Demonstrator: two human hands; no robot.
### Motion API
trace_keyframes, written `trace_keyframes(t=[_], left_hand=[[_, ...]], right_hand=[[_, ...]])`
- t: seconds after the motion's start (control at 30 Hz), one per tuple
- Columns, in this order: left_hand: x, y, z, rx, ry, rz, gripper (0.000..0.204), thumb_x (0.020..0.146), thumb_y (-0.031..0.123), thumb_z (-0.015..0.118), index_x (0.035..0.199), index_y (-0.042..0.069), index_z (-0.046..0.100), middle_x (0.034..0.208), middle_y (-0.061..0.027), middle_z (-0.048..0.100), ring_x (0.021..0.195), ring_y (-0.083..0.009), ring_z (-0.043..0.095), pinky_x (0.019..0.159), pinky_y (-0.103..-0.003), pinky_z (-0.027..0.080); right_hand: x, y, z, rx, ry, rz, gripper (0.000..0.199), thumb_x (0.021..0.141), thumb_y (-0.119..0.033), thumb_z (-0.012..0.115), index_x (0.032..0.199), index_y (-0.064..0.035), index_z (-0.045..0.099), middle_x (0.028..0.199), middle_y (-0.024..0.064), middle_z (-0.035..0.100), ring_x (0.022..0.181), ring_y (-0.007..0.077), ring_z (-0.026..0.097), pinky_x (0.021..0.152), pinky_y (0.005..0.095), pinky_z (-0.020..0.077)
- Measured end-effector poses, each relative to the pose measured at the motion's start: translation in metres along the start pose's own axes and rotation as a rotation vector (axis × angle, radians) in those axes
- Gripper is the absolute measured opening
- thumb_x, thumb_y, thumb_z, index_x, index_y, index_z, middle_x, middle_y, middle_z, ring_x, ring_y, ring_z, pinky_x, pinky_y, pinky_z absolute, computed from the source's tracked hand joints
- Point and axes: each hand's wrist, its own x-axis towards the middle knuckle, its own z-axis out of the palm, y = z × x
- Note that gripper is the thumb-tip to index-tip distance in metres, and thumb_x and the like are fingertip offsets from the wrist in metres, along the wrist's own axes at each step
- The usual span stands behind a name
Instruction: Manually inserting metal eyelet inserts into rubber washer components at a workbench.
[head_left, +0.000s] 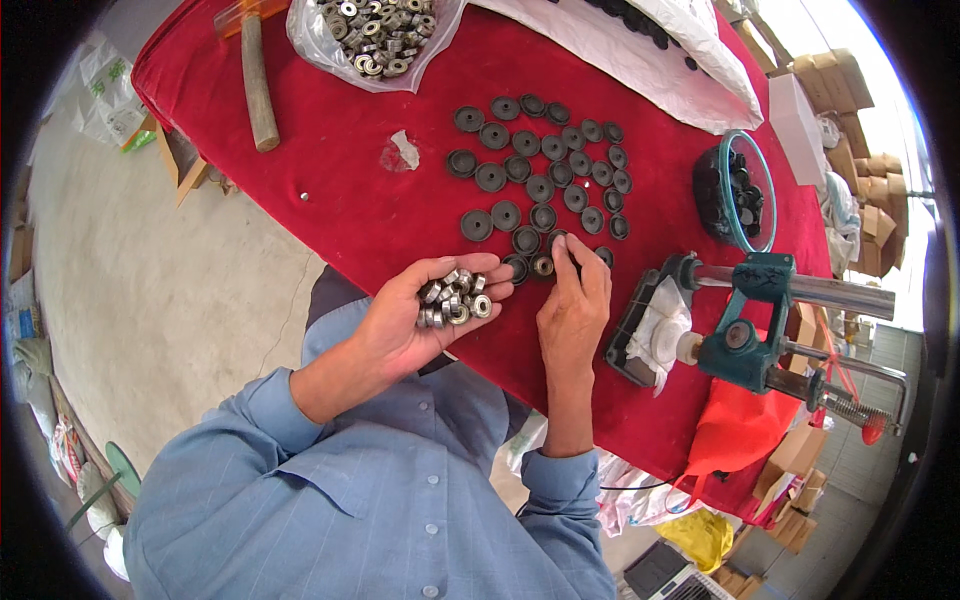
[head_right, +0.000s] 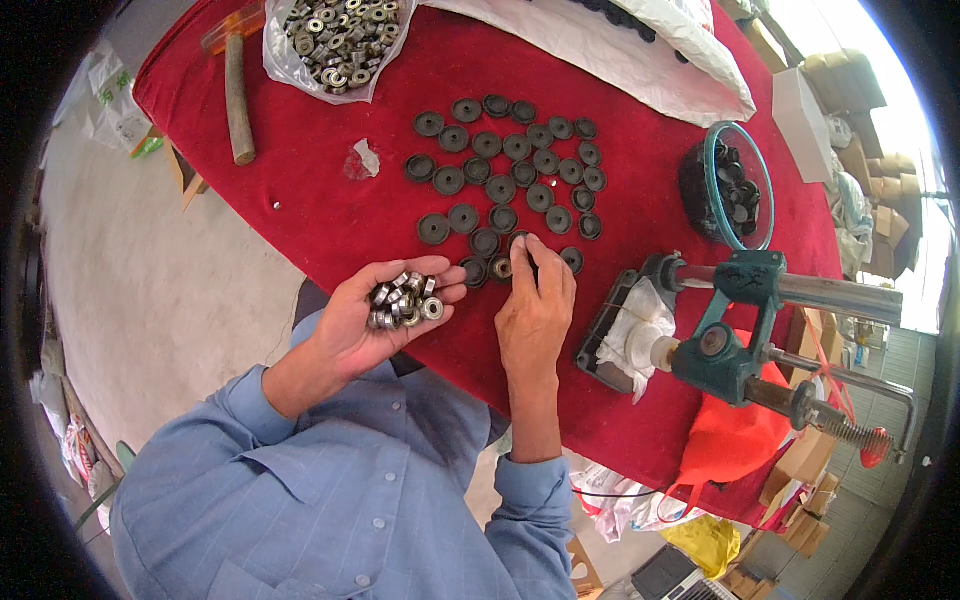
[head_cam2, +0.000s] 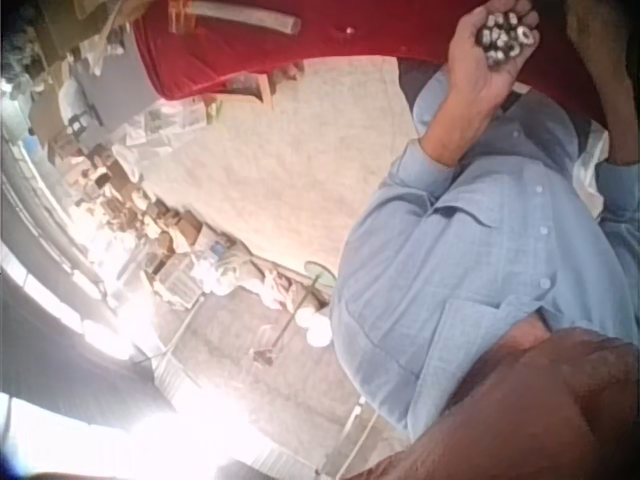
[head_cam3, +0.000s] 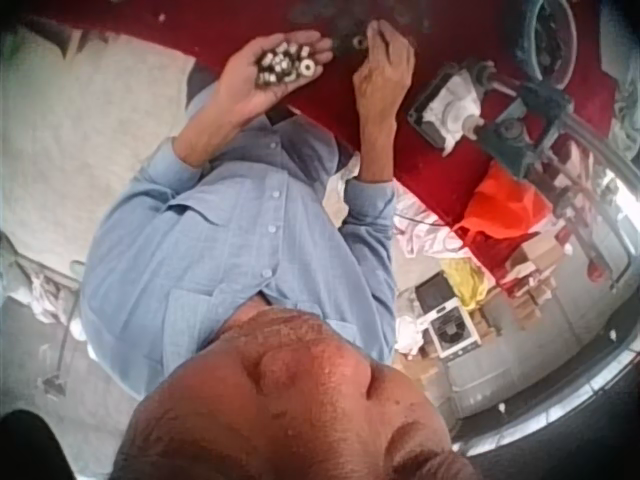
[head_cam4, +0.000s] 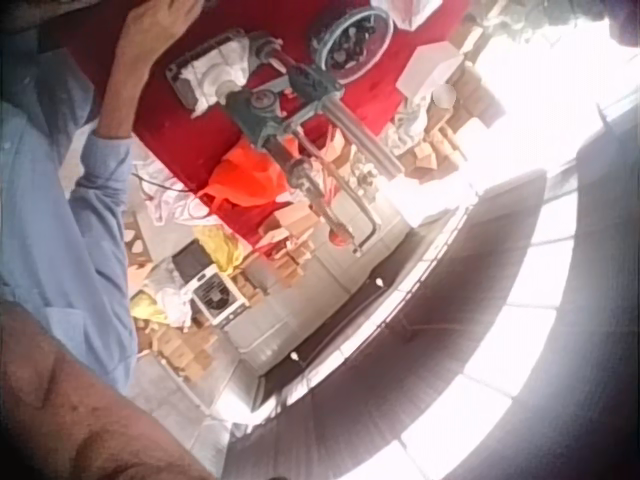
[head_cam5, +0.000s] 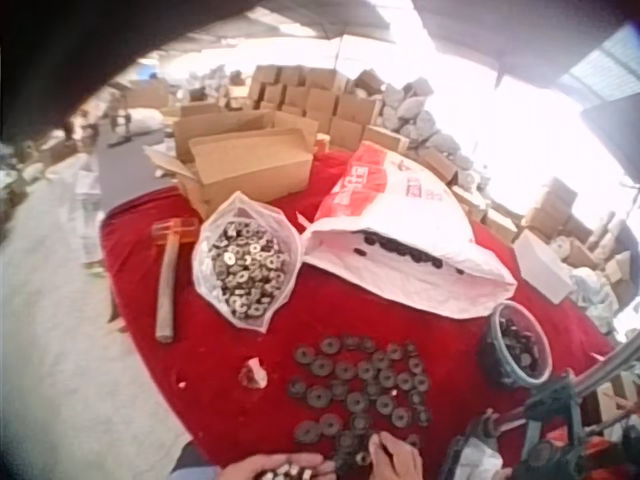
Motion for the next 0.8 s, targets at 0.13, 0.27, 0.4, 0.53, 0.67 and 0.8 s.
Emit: trace_keyframes(t=[0.13, 0.27, 0.4, 0.53, 0.67, 0.8], left_hand=[[0.000, 0.000, 0.002, -0.011, 0.028, 0.005, 0.048, 0.110, 0.023, 0.045, 0.144, -0.010, 0.057, 0.149, -0.0272, 0.058, 0.137, -0.0378, 0.059, 0.116, -0.051, 0.051], [0.000, 0.000, 0.002, -0.005, 0.025, 0.013, 0.049, 0.109, 0.023, 0.046, 0.144, -0.009, 0.057, 0.152, -0.0271, 0.057, 0.140, -0.0391, 0.057, 0.116, -0.052, 0.051], [-0.002, 0.000, 0.006, -0.008, 0.064, 0.020, 0.049, 0.109, 0.023, 0.046, 0.144, -0.009, 0.057, 0.152, -0.0272, 0.057, 0.141, -0.0389, 0.056, 0.116, -0.052, 0.051], [0.002, -0.001, -0.002, -0.043, 0.010, 0.020, 0.048, 0.109, 0.023, 0.047, 0.142, -0.009, 0.059, 0.151, -0.0271, 0.058, 0.141, -0.0383, 0.057, 0.116, -0.052, 0.051], [0.006, -0.002, -0.014, -0.082, -0.149, 0.037, 0.044, 0.110, 0.023, 0.045, 0.135, -0.008, 0.062, 0.142, -0.0248, 0.064, 0.135, -0.0355, 0.061, 0.119, -0.050, 0.048], [0.007, -0.004, -0.006, -0.081, -0.039, 0.072, 0.042, 0.109, 0.023, 0.047, 0.132, -0.008, 0.062, 0.140, -0.0266, 0.064, 0.136, -0.0354, 0.060, 0.118, -0.050, 0.050]], right_hand=[[-0.005, -0.006, -0.001, -0.082, -0.007, -0.007, 0.046, 0.084, 0.006, 0.065, 0.129, -0.0003, 0.073, 0.132, 0.0116, 0.068, 0.119, 0.0335, 0.065, 0.106, 0.0465, 0.0497], [-0.008, -0.006, -0.001, -0.126, -0.011, 0.006, 0.050, 0.083, 0.006, 0.065, 0.132, -0.0018, 0.072, 0.136, 0.0108, 0.067, 0.121, 0.0332, 0.064, 0.106, 0.0479, 0.0488], [-0.009, -0.013, -0.001, -0.187, -0.011, 0.017, 0.052, 0.083, 0.007, 0.064, 0.134, -0.0028, 0.071, 0.136, 0.0109, 0.067, 0.122, 0.0331, 0.064, 0.106, 0.0483, 0.0488], [-0.005, -0.033, -0.017, 0.014, 0.057, 0.041, 0.046, 0.086, 0.003, 0.070, 0.131, -0.0039, 0.072, 0.131, 0.0119, 0.068, 0.120, 0.0325, 0.064, 0.103, 0.0454, 0.0506], [-0.019, -0.066, -0.024, 0.377, -0.084, 0.006, 0.035, 0.085, -0.002, 0.080, 0.120, -0.0051, 0.075, 0.117, 0.0115, 0.072, 0.107, 0.0311, 0.069, 0.093, 0.0412, 0.0540], [-0.025, -0.069, -0.015, 0.307, -0.068, -0.052, 0.033, 0.086, -0.004, 0.080, 0.118, -0.0067, 0.074, 0.115, 0.0096, 0.072, 0.101, 0.0301, 0.069, 0.086, 0.0397, 0.0531]])
